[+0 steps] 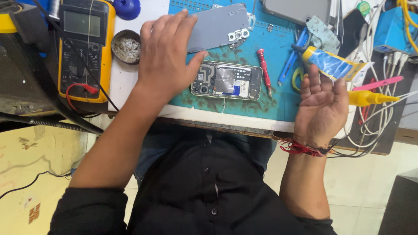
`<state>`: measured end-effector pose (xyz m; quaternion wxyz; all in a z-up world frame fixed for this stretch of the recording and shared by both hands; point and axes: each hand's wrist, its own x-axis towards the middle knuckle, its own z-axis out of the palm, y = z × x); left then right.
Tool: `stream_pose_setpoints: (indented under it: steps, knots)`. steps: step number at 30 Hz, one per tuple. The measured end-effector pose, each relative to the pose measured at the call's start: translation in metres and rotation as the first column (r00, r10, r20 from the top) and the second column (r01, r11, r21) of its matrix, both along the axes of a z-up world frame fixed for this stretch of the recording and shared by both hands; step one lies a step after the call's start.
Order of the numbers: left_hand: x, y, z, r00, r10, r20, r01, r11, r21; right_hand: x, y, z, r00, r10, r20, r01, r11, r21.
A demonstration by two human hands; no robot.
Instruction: The person disassembles a smartphone, removes the back cover and battery, and uses a screwdriver and soldering iron to work on the motherboard. They then reassemble the phone with a new back cover.
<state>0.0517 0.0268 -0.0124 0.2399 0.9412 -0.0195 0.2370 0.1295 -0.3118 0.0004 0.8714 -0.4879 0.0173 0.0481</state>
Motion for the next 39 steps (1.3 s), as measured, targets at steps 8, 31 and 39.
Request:
stream_pose_setpoints:
  steps: [8,31,39]
  knots:
    - [0.026,0.007,0.005,0.993,-0.047,-0.104,0.050,0.998,0.032,-0.012,-0.001,0.012,0.999,0.024,-0.028,-0.027,0.995,-0.092]
    - [-0.020,-0.073,0.003,0.999,-0.039,0.037,0.037,-0.009,-0.999,-0.077,0.068,-0.014,0.931,0.307,0.195,-0.238,0.920,-0.312]
    - [-0.047,-0.127,-0.012,0.955,-0.262,0.137,0.038,-0.349,-0.936,-0.078,0.077,0.008,0.898,0.401,0.179,-0.410,0.912,0.013]
